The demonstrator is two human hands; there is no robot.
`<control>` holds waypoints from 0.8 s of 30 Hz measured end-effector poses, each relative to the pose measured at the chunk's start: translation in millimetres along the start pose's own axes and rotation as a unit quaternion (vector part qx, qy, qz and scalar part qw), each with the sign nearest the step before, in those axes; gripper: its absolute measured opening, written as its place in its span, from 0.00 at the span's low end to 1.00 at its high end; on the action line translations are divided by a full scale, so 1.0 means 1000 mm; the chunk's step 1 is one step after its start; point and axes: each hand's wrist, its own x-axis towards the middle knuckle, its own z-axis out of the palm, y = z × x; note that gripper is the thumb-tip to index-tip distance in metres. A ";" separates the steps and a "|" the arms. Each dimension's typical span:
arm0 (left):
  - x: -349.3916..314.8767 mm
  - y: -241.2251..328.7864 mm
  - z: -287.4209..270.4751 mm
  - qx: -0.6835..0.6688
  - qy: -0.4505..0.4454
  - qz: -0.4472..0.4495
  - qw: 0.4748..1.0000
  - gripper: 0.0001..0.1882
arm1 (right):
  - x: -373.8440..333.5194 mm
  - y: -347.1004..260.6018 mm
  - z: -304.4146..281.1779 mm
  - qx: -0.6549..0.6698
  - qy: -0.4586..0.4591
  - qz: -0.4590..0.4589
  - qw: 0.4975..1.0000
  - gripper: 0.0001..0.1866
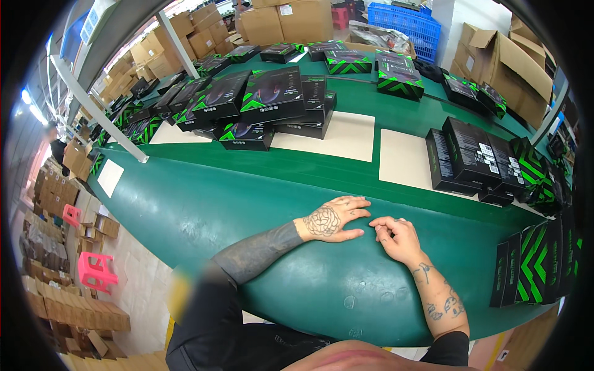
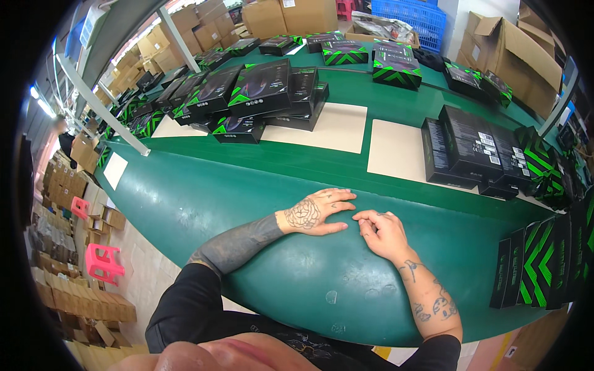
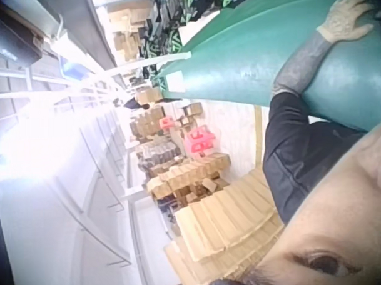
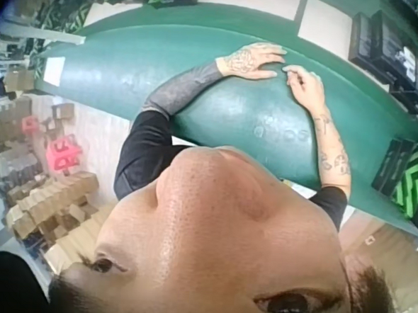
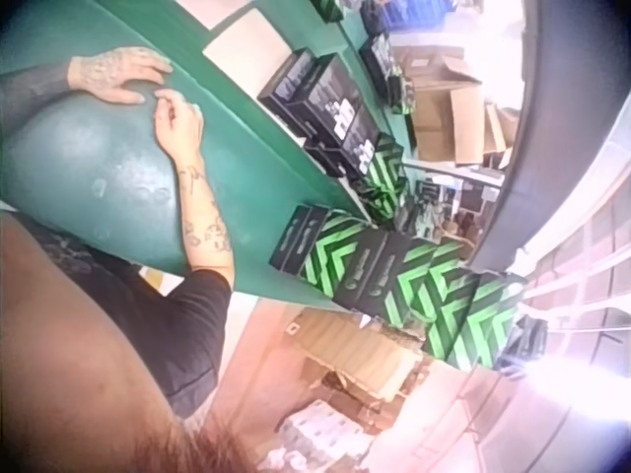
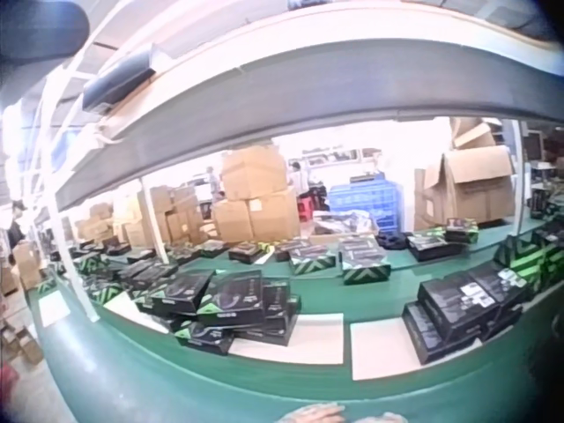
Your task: The recorder is seen organizing and checking several boxes of gaming mice on a green production line table.
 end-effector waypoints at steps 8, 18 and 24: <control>0.012 -0.001 0.007 -0.005 0.008 0.027 1.000 0.23 | -0.007 0.011 -0.005 -0.042 0.006 -0.008 0.999 0.06; 0.021 0.007 -0.008 0.000 -0.035 0.002 0.999 0.23 | -0.001 0.011 -0.007 -0.054 -0.007 -0.017 0.998 0.07; 0.020 0.012 -0.008 0.001 -0.032 -0.010 0.999 0.22 | -0.005 0.009 -0.007 -0.008 -0.005 -0.029 1.000 0.05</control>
